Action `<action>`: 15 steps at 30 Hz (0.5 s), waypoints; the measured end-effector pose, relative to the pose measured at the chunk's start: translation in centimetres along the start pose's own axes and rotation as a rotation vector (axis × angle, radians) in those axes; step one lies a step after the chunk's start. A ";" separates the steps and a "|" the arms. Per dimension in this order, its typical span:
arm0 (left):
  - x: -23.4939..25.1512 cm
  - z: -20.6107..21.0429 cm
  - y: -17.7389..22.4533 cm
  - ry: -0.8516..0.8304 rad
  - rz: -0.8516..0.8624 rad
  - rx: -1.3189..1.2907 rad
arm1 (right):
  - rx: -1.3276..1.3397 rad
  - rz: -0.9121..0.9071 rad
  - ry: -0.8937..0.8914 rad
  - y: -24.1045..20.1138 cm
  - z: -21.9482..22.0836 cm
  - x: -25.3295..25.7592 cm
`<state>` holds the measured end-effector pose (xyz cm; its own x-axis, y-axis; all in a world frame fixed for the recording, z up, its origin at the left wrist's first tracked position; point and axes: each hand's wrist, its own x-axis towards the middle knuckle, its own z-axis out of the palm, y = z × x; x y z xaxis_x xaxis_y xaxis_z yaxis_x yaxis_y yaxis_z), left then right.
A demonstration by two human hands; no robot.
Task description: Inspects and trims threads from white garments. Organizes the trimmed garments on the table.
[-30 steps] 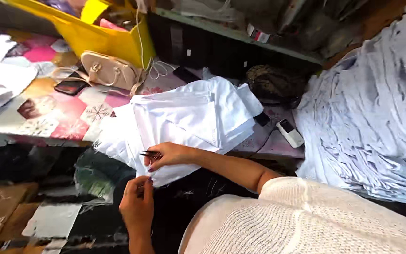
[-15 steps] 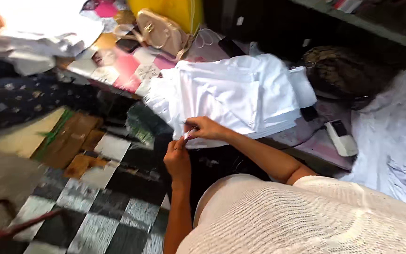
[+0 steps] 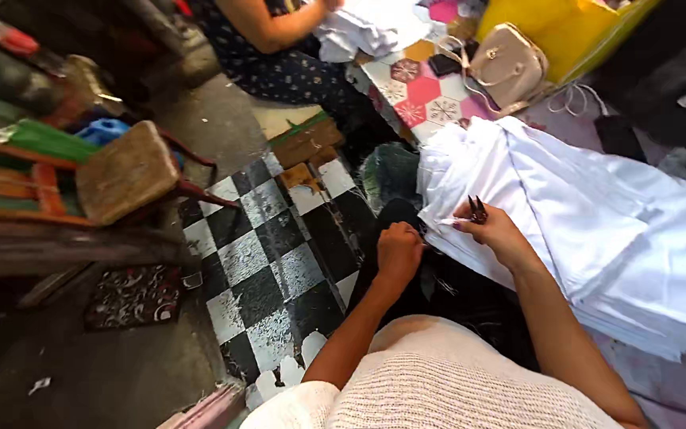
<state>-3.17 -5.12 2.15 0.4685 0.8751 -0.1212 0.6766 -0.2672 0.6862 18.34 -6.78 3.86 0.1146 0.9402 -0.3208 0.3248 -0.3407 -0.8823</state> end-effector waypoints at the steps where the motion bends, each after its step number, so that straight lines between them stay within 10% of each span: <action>1: 0.4 0.2 0.2 0.008 0.041 -0.084 | 0.005 -0.017 -0.001 -0.1 0.0 0.0; 7: 3.4 2.7 0.8 0.025 0.167 -0.546 | -0.123 -0.190 0.050 -0.1 -0.7 -1.1; 15: 0.0 0.4 -0.6 0.004 -0.017 -0.064 | -0.186 -0.243 0.173 0.7 -2.0 -3.1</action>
<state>-3.31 -5.09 1.42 0.4552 0.8807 -0.1307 0.6467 -0.2262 0.7285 20.06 -9.88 4.94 0.1651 0.9857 -0.0324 0.5261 -0.1158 -0.8425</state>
